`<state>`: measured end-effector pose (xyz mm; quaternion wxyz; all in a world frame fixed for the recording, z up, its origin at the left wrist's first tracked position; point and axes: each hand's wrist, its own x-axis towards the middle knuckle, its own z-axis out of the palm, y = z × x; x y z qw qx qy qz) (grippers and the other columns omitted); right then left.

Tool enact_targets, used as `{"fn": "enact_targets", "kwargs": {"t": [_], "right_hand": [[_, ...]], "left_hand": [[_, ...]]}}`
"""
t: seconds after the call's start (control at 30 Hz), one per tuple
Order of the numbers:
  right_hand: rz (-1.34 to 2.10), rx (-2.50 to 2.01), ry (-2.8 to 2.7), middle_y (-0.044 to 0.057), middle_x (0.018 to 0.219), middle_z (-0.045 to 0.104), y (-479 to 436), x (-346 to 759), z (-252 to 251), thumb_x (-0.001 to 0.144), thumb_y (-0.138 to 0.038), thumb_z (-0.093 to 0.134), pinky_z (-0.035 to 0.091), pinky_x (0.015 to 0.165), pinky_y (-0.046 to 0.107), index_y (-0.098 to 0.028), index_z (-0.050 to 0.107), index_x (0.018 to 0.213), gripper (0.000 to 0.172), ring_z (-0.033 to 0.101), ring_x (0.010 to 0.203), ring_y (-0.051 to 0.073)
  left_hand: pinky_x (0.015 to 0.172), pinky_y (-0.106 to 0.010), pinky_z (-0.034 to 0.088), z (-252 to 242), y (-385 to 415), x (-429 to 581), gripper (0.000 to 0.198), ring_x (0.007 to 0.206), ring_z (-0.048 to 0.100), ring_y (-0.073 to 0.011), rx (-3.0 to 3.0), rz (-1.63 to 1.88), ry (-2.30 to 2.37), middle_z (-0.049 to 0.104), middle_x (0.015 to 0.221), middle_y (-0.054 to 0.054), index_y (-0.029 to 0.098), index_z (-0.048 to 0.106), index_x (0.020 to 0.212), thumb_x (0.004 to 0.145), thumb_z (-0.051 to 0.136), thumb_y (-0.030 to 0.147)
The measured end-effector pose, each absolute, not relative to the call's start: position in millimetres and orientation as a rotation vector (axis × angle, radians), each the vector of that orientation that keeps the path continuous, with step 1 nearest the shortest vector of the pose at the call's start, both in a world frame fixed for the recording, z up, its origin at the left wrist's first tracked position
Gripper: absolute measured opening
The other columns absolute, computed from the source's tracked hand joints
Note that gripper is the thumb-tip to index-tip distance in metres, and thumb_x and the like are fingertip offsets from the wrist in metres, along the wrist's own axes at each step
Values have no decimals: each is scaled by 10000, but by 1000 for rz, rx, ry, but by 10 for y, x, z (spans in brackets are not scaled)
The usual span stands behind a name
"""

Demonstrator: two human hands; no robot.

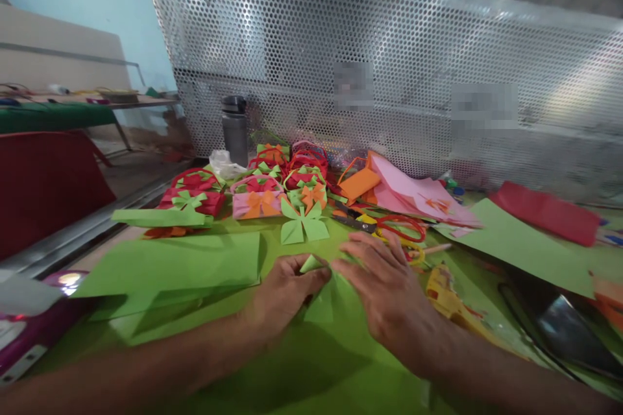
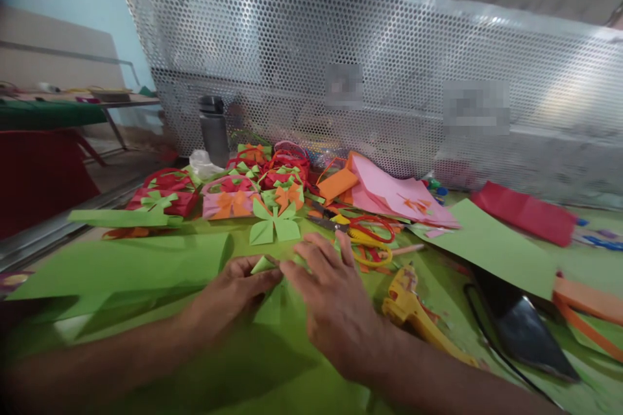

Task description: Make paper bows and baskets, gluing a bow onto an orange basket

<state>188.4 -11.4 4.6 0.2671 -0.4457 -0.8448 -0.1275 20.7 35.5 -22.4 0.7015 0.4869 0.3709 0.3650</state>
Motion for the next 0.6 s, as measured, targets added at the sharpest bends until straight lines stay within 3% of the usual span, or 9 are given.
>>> {"fn": "enact_targets", "kwargs": {"t": [0.1,0.2,0.3,0.4,0.6], "right_hand": [[28,-1278,-2046,119,1155,606,-79,1902,97,898,-213,452,347,962,497,-173,490,1205,312,521,1114,251],[495,-1373,-1818,109,1083,622,-35,1911,142,823,-362,569,417,891,429,-159,443,1250,489,560,1037,243],[820,-1407,-1702,54,929,618,-18,1876,156,736,-298,610,457,738,353,-148,428,1259,574,588,836,202],[906,-1442,-1624,-2,815,561,-40,1817,163,706,-185,564,415,598,270,-147,449,1233,541,519,663,137],[848,-1420,-1609,-28,751,535,-93,1769,201,679,-103,536,353,527,242,-125,459,1195,522,431,580,110]], "left_hand": [[499,-215,390,-190,344,193,302,477,470,-96,1081,803,791,519,537,34,150,639,725,637,753,416],[560,-240,418,-159,326,191,298,563,513,-126,1149,811,751,552,614,8,151,628,737,652,739,414],[568,-236,399,-153,319,195,293,587,493,-125,1250,828,754,524,612,11,151,596,688,691,712,420],[557,-227,368,-161,311,194,304,580,449,-110,1329,815,768,513,631,11,148,581,691,722,684,432],[449,-194,220,-150,288,197,315,486,278,-67,1411,790,815,402,548,65,140,595,783,717,684,435]]}}
